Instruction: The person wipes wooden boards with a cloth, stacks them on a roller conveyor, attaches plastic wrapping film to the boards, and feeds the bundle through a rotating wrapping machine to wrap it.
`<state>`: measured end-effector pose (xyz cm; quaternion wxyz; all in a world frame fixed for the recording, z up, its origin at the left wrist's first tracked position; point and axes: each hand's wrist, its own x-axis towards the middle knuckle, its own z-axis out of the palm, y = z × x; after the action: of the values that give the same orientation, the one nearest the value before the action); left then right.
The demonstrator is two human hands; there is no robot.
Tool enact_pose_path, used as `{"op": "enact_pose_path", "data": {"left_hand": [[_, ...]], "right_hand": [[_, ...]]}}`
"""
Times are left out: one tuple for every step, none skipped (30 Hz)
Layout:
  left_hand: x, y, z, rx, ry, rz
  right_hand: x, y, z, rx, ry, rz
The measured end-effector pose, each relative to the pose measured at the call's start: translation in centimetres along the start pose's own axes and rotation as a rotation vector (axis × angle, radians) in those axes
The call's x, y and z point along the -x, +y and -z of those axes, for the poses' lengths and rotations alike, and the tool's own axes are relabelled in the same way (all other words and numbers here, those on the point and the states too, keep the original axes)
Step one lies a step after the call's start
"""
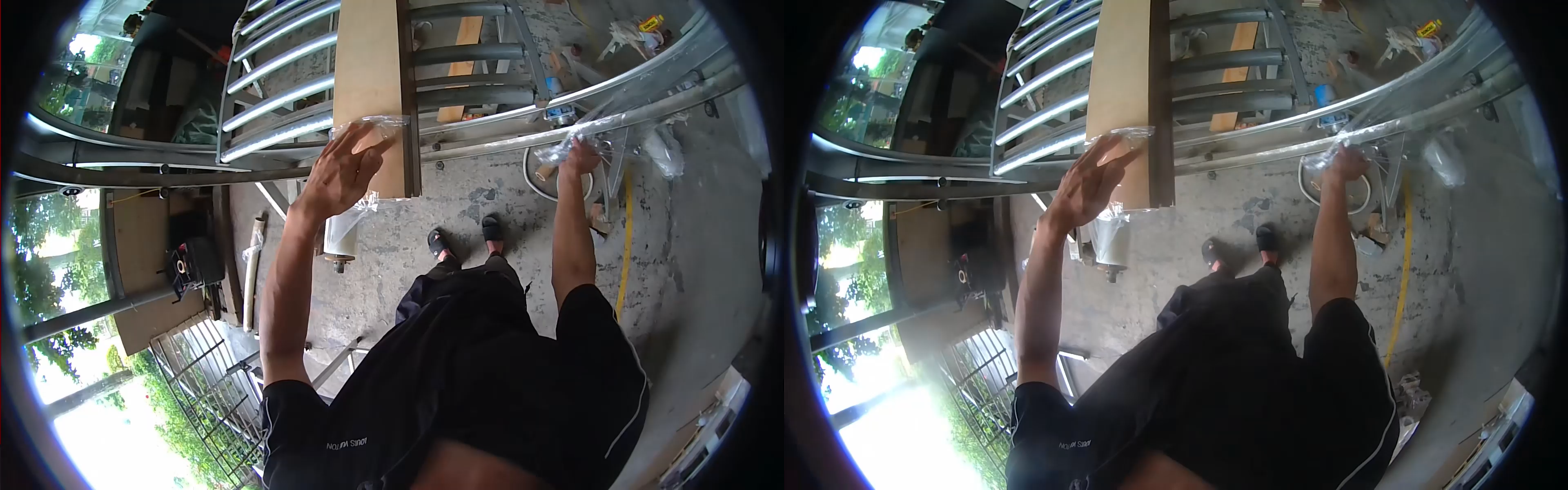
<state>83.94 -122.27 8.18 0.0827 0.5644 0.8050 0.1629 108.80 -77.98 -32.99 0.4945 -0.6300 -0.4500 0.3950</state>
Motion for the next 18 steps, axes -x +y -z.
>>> {"op": "enact_pose_path", "data": {"left_hand": [[-0.1,0.0,0.1,-0.002,0.002,0.001],[-0.1,0.2,0.2,0.014,0.019,-0.012],[-0.2,0.3,0.2,0.030,0.036,-0.023],[-0.1,0.3,0.3,0.031,0.041,-0.013],[-0.1,0.4,0.3,0.024,0.041,-0.017],[0.1,0.5,0.3,0.017,0.040,-0.020],[0.1,0.5,0.4,0.037,0.048,-0.030],[0.2,0.2,0.3,0.036,0.054,-0.025],[0.2,-0.2,-0.1,0.025,0.092,-0.060],[0.4,-0.7,-0.5,0.016,0.131,-0.094],[0.5,-1.4,-1.2,-0.038,0.142,-0.114],[0.7,-1.8,-1.6,-0.092,0.153,-0.136],[0.7,-1.4,-1.1,-0.052,0.098,-0.079],[1.0,-1.5,-1.4,-0.049,0.103,-0.074],[1.2,-1.9,-1.8,-0.083,0.112,-0.067],[1.4,-2.2,-2.1,-0.115,0.121,-0.060],[1.4,-2.5,-2.3,-0.111,0.129,-0.060],[1.3,-2.8,-2.4,-0.082,0.090,-0.066]], "right_hand": [[3.1,-2.0,-0.8,-0.036,-0.082,0.122],[5.7,-4.0,1.5,0.796,-0.173,0.641],[7.6,-3.8,1.6,0.718,-0.200,0.852],[9.1,-2.6,1.2,0.633,-0.228,1.061],[11.4,0.8,-0.3,0.433,-0.311,0.778],[14.0,3.3,-1.7,0.237,-0.384,0.488],[20.4,-6.2,1.3,-0.364,-0.606,-0.220],[24.3,-10.4,2.5,-0.263,-0.754,-0.280],[27.2,-9.2,2.4,-0.346,-0.883,-0.320],[31.0,-12.1,3.1,-0.370,-0.952,-0.442],[33.8,-12.9,3.1,-0.429,-1.025,-0.522],[36.0,-14.2,3.5,-0.312,-1.128,-0.442],[37.6,-13.2,2.9,-0.087,-1.217,-0.017],[38.5,-12.2,2.9,-0.354,-1.253,-0.316],[39.5,-14.6,3.3,-0.622,-1.258,-0.618],[39.9,-16.9,3.7,-0.566,-1.264,-0.653],[39.8,-17.0,3.8,-0.561,-1.267,-0.645],[39.5,-16.7,3.8,-0.611,-1.257,-0.800]]}}
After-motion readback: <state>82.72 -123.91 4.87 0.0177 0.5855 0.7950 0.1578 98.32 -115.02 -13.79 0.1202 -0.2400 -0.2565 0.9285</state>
